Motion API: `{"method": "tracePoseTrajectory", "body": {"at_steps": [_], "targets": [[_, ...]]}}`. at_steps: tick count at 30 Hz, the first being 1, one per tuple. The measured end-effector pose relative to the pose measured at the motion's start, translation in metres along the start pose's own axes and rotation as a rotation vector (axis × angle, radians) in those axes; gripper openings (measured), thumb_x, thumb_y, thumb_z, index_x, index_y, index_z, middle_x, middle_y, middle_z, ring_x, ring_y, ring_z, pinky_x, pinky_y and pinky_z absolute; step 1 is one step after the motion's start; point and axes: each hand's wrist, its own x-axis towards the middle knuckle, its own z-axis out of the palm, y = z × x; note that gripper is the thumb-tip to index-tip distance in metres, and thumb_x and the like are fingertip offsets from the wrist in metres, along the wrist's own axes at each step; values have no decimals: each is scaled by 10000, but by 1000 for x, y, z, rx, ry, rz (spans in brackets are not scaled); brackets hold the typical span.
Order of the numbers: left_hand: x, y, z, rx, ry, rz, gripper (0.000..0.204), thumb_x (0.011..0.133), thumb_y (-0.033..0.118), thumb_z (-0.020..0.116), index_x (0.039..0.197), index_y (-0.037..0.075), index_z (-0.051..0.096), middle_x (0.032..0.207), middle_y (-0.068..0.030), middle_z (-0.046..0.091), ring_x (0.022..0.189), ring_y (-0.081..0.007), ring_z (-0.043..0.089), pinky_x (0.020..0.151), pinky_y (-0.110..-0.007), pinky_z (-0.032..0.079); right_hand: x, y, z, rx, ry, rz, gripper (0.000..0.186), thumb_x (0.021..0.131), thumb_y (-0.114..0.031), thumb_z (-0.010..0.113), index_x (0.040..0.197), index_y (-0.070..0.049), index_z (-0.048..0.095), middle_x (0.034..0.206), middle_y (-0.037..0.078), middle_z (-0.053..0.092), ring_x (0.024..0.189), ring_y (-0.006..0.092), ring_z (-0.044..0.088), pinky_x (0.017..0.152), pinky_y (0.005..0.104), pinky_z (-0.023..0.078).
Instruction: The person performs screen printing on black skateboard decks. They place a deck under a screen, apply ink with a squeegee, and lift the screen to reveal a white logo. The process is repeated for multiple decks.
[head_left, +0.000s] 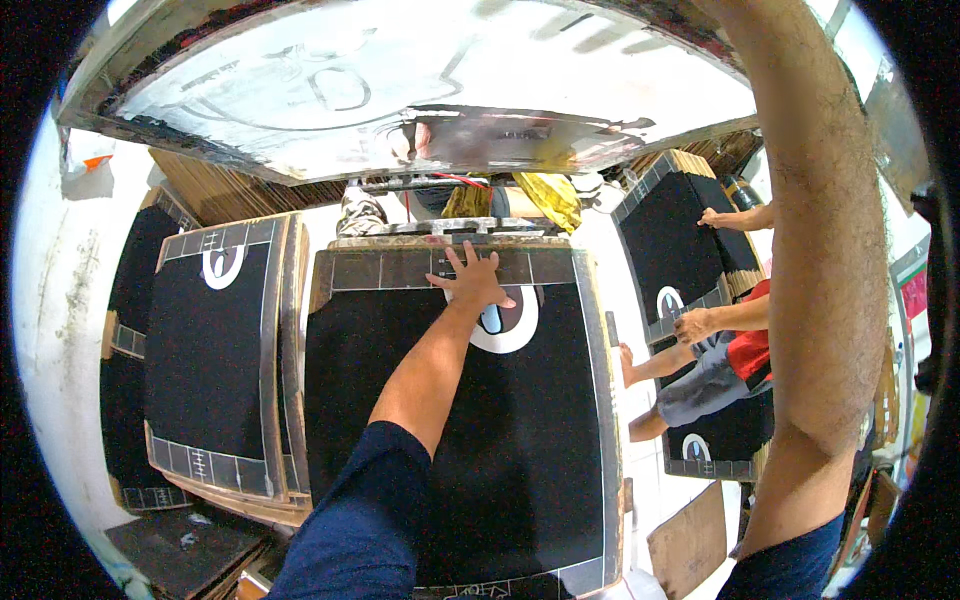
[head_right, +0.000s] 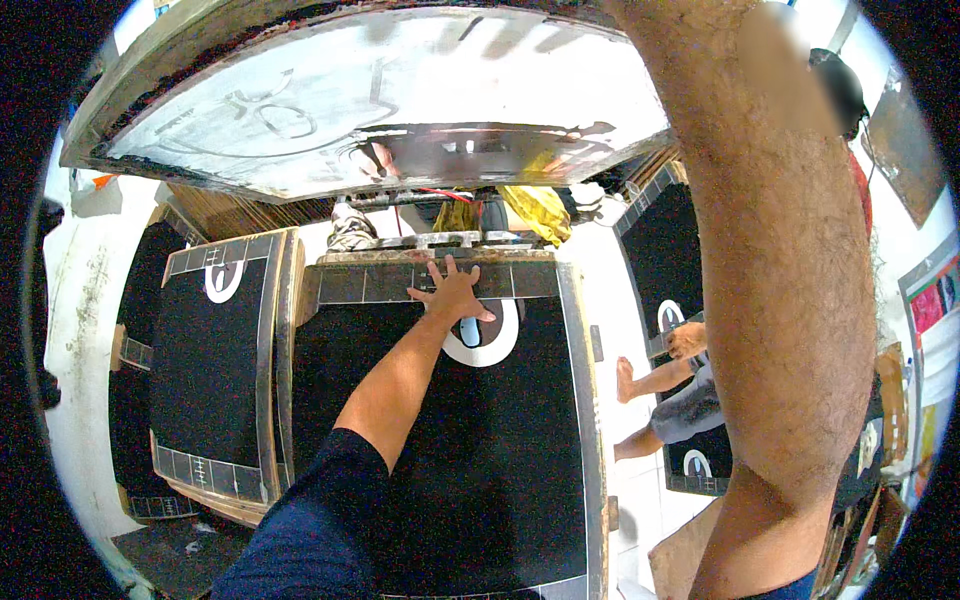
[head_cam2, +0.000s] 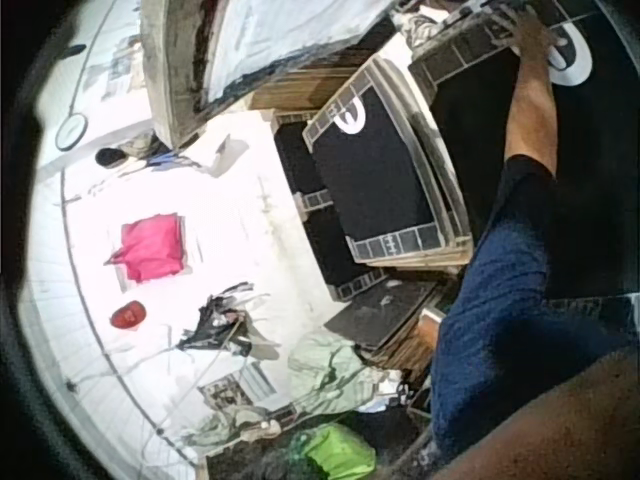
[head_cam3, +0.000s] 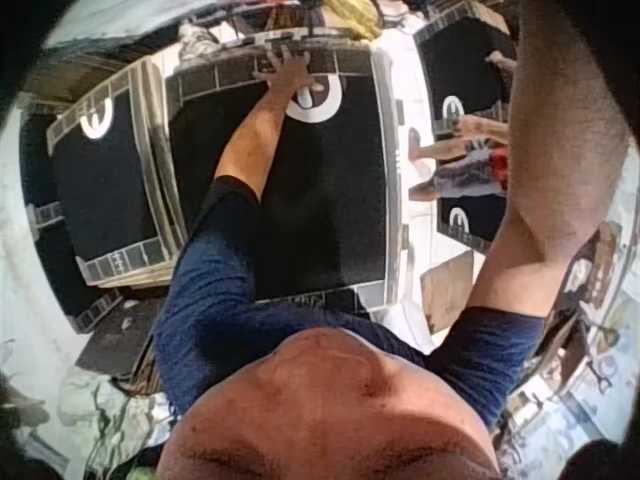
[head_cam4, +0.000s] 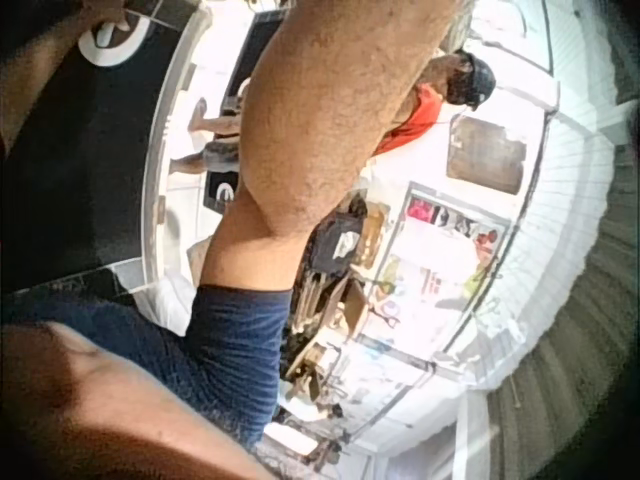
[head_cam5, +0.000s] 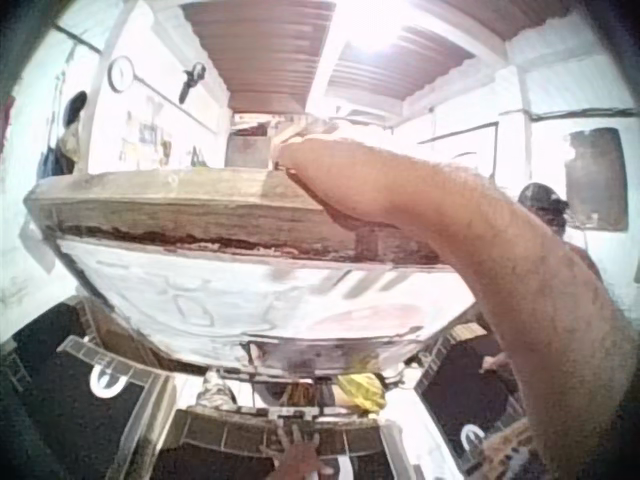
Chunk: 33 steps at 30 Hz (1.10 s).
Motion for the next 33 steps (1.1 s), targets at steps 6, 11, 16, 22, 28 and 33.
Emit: {"method": "tracePoseTrajectory", "body": {"at_steps": [6, 11, 16, 22, 28, 33], "targets": [[-3, 0, 19, 187, 288, 11, 1294, 629, 621, 916, 1672, 275, 231, 1749, -188, 91, 1597, -478, 40, 1119, -869, 115, 12, 4, 8, -387, -60, -253, 464, 1035, -312, 413, 1056, 77, 664, 1000, 269, 742, 869, 355, 727, 812, 451, 559], [-83, 33, 75, 194, 762, 449, 941, 803, 394, 846, 1593, 147, 399, 1600, -253, 400, 1518, -461, 310, 1189, -754, 172, 7, -2, 17, -416, -66, -115, 430, 1002, -330, 475, 1064, 45, 675, 1020, 246, 733, 909, 351, 711, 812, 452, 559], [-257, 61, 209, -6, 267, 1032, 713, 923, 532, 677, 1503, 150, 515, 1582, -260, 418, 1518, -449, 312, 1177, -779, 137, -24, -19, 24, -377, 14, 31, 404, 968, -348, 537, 1073, 12, 686, 1039, 223, 723, 950, 346, 696, 813, 454, 559], [-267, 64, 250, -107, 139, 1042, 927, 896, 676, 656, 1580, 103, 409, 1647, -247, 342, 1560, -431, 255, 1190, -781, 66, -86, -47, 31, -309, 187, 208, 386, 928, -370, 612, 1083, -28, 700, 1063, 195, 712, 999, 341, 677, 814, 455, 559], [-312, -5, 77, -948, 724, 791, 652, 1023, 332, 645, 1535, -7, 426, 1603, -225, 406, 1528, -368, 343, 1276, -512, 217, -181, -76, 62, -249, 507, 164, 385, 888, -392, 687, 1093, -67, 713, 1087, 168, 701, 1048, 336, 659, 814, 456, 560], [-420, -102, -7, -2155, 679, 580, 753, 1066, 660, 375, 1592, 126, 315, 1479, -186, 513, 1342, -367, 544, 1106, -609, 468, -317, -107, 119, -163, 444, 158, 407, 849, -334, 750, 1203, -137, 713, 1090, 117, 670, 1038, 328, 620, 836, 452, 523]]}}
